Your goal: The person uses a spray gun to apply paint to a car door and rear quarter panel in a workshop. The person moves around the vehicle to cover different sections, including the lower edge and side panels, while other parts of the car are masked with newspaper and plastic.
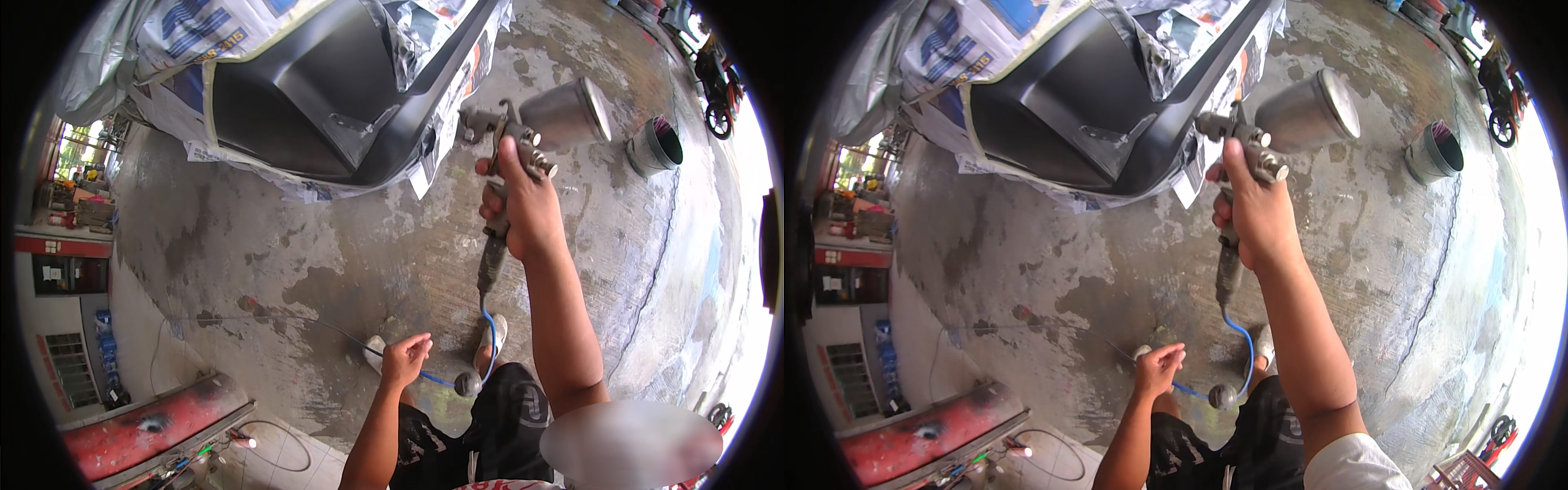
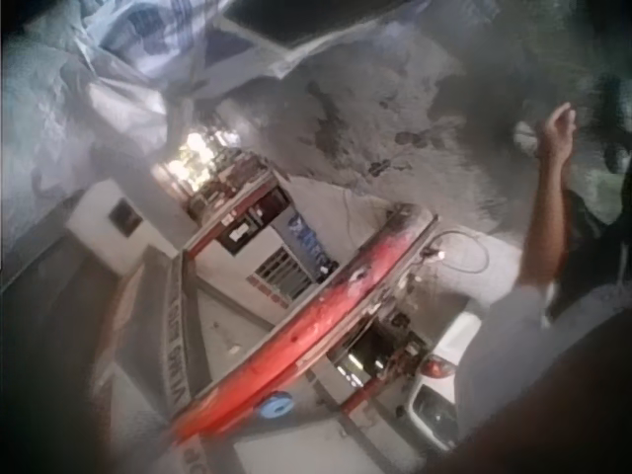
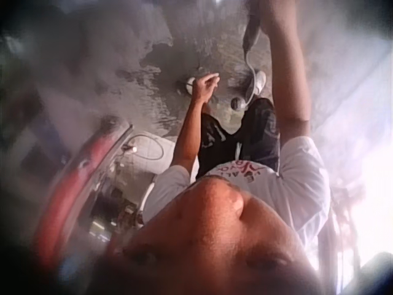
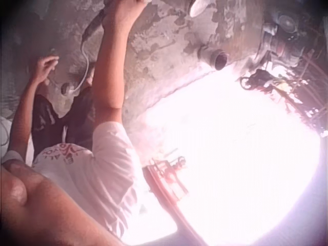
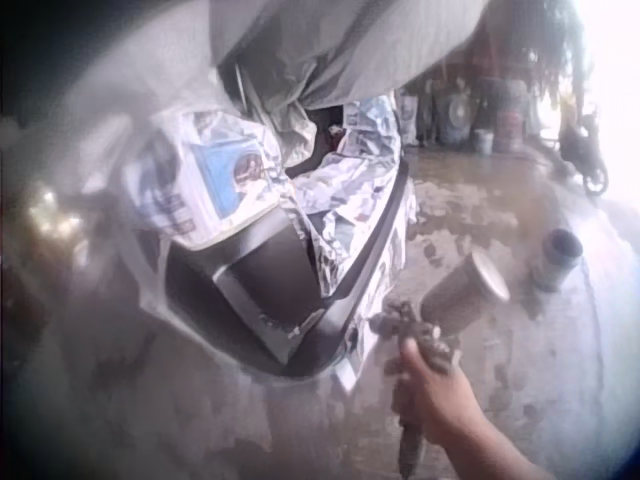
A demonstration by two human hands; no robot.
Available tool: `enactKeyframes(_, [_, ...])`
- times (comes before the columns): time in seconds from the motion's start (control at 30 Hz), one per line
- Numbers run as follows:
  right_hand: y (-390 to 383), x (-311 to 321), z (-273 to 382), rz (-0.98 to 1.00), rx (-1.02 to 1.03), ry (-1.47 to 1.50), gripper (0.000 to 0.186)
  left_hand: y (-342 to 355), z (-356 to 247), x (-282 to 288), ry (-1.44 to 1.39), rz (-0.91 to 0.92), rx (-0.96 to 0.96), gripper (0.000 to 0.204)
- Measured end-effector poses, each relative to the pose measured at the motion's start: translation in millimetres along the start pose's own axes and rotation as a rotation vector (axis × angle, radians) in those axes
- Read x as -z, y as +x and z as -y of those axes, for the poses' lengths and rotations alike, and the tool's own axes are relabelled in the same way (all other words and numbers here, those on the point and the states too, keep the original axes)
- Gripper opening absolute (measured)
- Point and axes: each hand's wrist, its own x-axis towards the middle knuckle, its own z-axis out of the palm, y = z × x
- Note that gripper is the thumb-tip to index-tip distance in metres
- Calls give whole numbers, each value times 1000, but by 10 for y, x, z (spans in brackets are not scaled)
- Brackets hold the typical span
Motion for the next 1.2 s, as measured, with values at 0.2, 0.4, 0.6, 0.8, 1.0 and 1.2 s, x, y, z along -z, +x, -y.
enactKeyframes(0.2, [-749,-230,10,241,47,-335,34,-264,27,441,32,322,-81,35])
enactKeyframes(0.4, [-1203,-1077,270,154,172,-502,36,-524,-63,1359,68,661,-303,41])
enactKeyframes(0.6, [-1131,-1655,632,-318,413,-632,43,-625,-94,2177,83,816,-366,42])
enactKeyframes(0.8, [-1278,-1959,42,-435,644,-835,36,-539,158,2494,-15,724,-308,39])
enactKeyframes(1.0, [-1510,-1941,-1360,-135,427,-1019,56,-581,603,2363,-25,601,-344,38])
enactKeyframes(1.2, [-1397,-1714,-2757,-250,249,-853,51,-753,1123,2465,-107,483,-274,34])
